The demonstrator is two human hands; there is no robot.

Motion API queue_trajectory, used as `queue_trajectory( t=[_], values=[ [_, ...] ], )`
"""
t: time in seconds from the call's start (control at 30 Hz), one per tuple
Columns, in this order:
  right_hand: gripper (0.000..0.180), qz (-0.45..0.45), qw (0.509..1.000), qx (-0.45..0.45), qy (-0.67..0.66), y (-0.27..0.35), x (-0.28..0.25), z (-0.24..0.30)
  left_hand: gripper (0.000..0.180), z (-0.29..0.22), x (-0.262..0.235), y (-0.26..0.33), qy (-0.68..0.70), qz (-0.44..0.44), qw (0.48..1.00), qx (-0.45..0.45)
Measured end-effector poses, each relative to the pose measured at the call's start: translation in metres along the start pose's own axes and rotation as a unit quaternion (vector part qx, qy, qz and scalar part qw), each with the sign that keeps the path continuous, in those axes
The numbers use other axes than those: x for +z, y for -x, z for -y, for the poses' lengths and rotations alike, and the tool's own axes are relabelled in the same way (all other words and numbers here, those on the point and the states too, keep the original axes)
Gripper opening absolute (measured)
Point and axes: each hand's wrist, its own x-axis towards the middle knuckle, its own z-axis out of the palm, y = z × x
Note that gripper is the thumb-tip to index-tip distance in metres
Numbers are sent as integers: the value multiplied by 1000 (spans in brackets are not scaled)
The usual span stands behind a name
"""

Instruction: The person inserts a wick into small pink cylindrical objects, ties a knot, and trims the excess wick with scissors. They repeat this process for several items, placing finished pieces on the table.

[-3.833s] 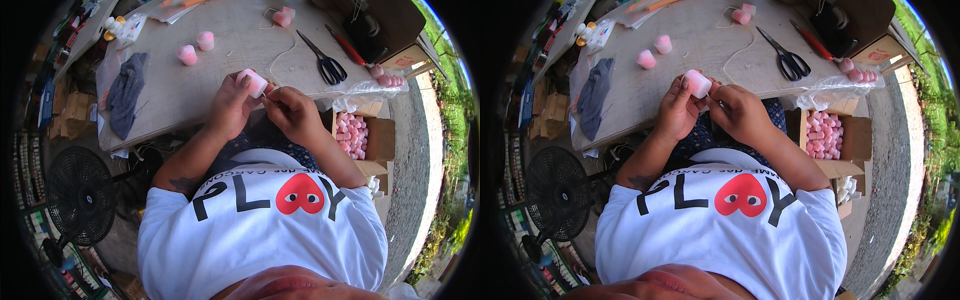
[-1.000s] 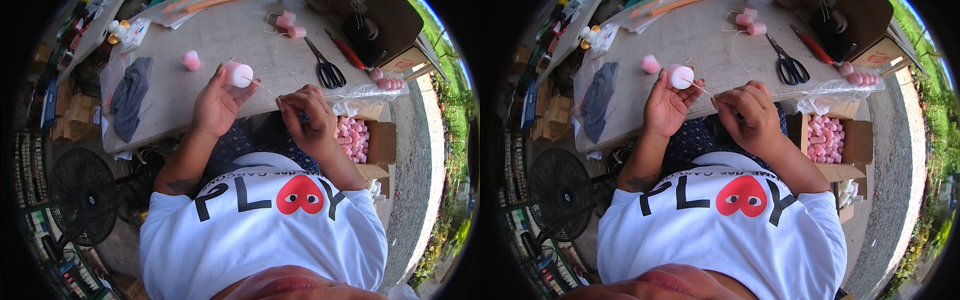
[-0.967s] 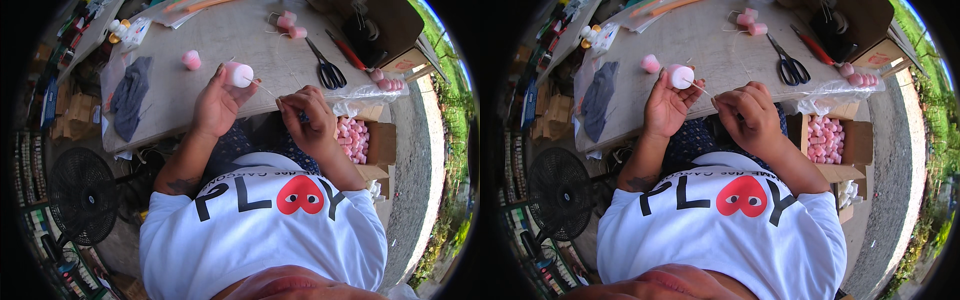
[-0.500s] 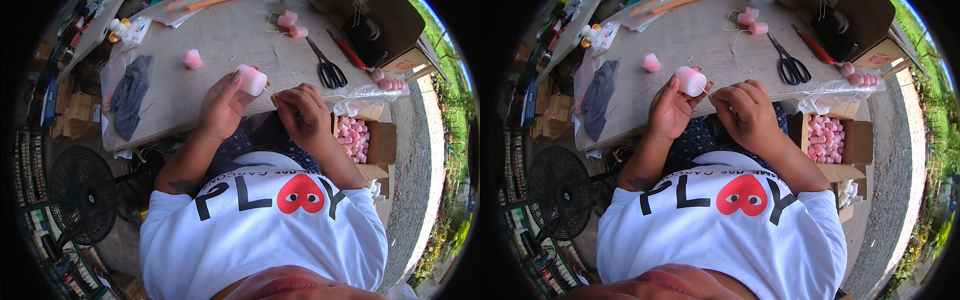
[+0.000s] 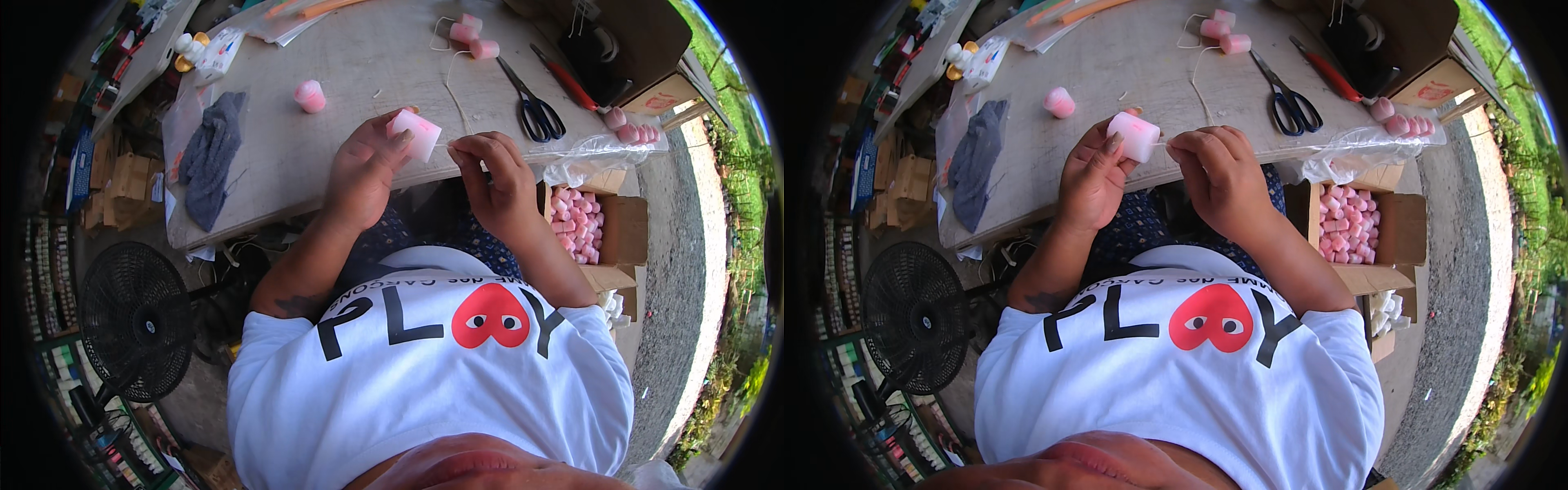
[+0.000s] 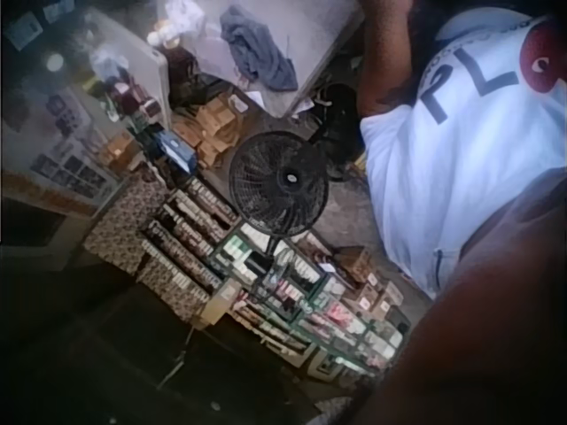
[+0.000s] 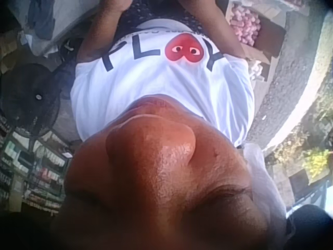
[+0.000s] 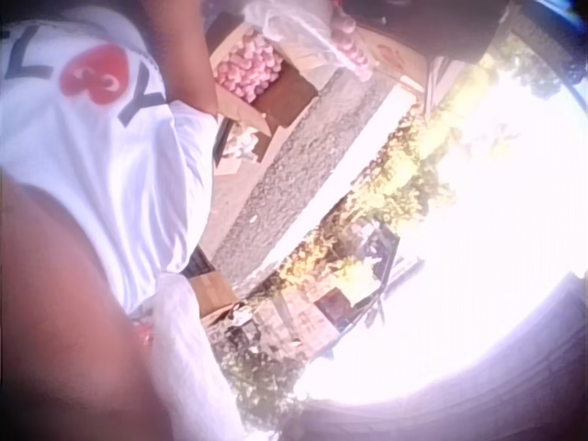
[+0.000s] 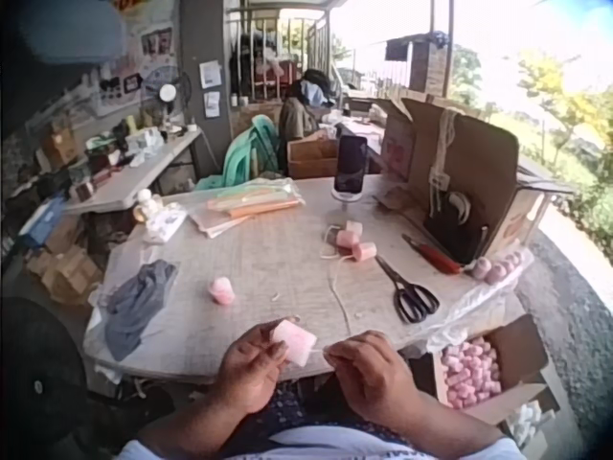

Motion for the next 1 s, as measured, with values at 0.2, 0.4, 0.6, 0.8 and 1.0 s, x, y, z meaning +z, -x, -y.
queue_trajectory(
  t=[0.2, 0.4, 0.6, 0.8, 1.0],
  values=[
    [20, 6, 1000, -1, 6, 0, 3, 1, 39, 4, 2, 0, -6, -2, 1000, 4],
    [21, 7, 1000, -12, -4, 1, 4, -1, 42, 4, 3, 0, -47, 11, 998, 30],
    [48, -7, 996, 81, -29, 4, 11, 10, 44, 11, 8, 2, -133, 14, 987, 93],
    [62, 71, 997, 28, 15, 11, 16, -1, 25, 7, 2, 6, -296, 71, 915, 265],
    [58, 168, 973, -83, 133, -10, 35, -49, 33, -94, -9, 41, -340, 92, 791, 500]
  ],
)
